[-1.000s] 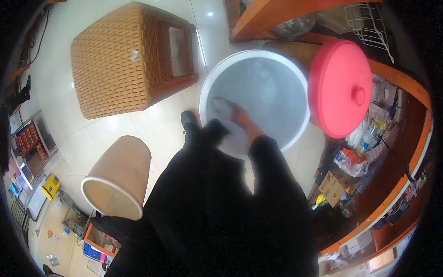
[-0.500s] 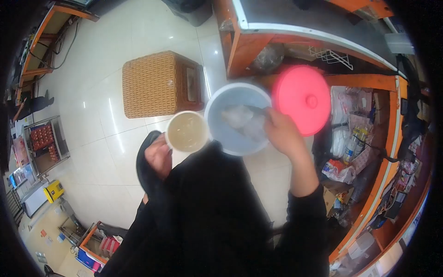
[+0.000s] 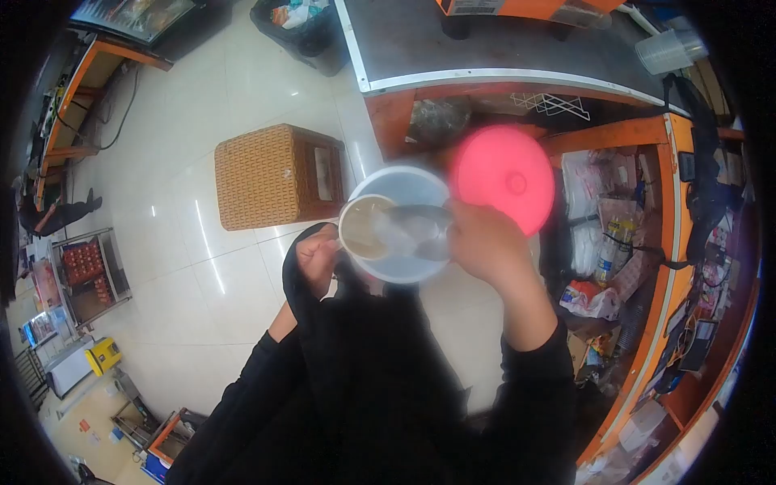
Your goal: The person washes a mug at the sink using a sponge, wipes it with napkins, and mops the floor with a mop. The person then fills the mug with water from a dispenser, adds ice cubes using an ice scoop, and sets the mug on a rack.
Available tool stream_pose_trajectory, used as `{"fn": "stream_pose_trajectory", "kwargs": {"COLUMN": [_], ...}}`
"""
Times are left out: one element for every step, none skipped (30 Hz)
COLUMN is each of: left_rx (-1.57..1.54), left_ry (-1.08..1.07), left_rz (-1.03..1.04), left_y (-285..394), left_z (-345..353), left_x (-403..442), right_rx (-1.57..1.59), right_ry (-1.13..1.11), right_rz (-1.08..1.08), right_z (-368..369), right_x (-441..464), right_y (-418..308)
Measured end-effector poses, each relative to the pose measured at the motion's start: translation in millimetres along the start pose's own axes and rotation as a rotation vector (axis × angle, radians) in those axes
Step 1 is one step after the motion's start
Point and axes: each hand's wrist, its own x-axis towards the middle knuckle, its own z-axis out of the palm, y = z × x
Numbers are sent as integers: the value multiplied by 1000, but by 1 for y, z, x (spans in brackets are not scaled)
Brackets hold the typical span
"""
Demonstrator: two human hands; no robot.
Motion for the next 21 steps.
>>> {"fn": "stream_pose_trajectory", "kwargs": {"left_rx": [-15,-30,-46,-66,-87,-108,-122,-137,-152,-143,-135,-127,-124,-121,-118,-144,-171,-198,-213,-227,-230], "left_ry": [6,13,21,31,40,49,45,42,39,29,19,11,2,-8,-19,-24,-29,-34,-42,-50,-60], "left_rz": [-24,-52,-79,-84,-88,-92,-87,-83,-81,-82,-83,-83,-83,-83,-83,-53,-24,7,15,22,31], "left_y": [-2,-6,-10,-15,-17,-19,-21,-19,-18,-18,-17,-17,-18,-17,-17,-19,-24,-28,-33,-37,-40], "left_z": [0,1,1,2,3,4,5,6,8,8,8,9,10,11,13,16,19,22,22,22,22], "left_x": [1,-1,-2,-2,-2,-1,-1,-1,-1,0,0,1,1,2,3,5,6,7,8,8,7], "right_rx": [-6,-12,-19,-34,-49,-66,-76,-87,-98,-93,-90,-86,-40,7,55,76,97,117,152,188,224], "right_ry": [9,14,19,42,66,92,104,114,122,146,169,191,219,246,275,320,364,409,390,369,349], "right_rz": [23,47,72,78,84,91,98,104,111,113,115,116,99,82,66,26,-13,-54,-62,-70,-77], "right_z": [2,5,7,7,6,5,1,-3,-6,-9,-11,-12,-11,-9,-8,-4,0,3,2,-1,-2], "right_x": [-1,-5,-8,-11,-14,-17,-20,-24,-28,-31,-34,-37,-39,-41,-43,-43,-43,-43,-44,-46,-47], "right_y": [3,5,6,6,6,5,2,-1,-3,-4,-5,-6,-7,-8,-10,-11,-11,-12,-15,-19,-20]}}
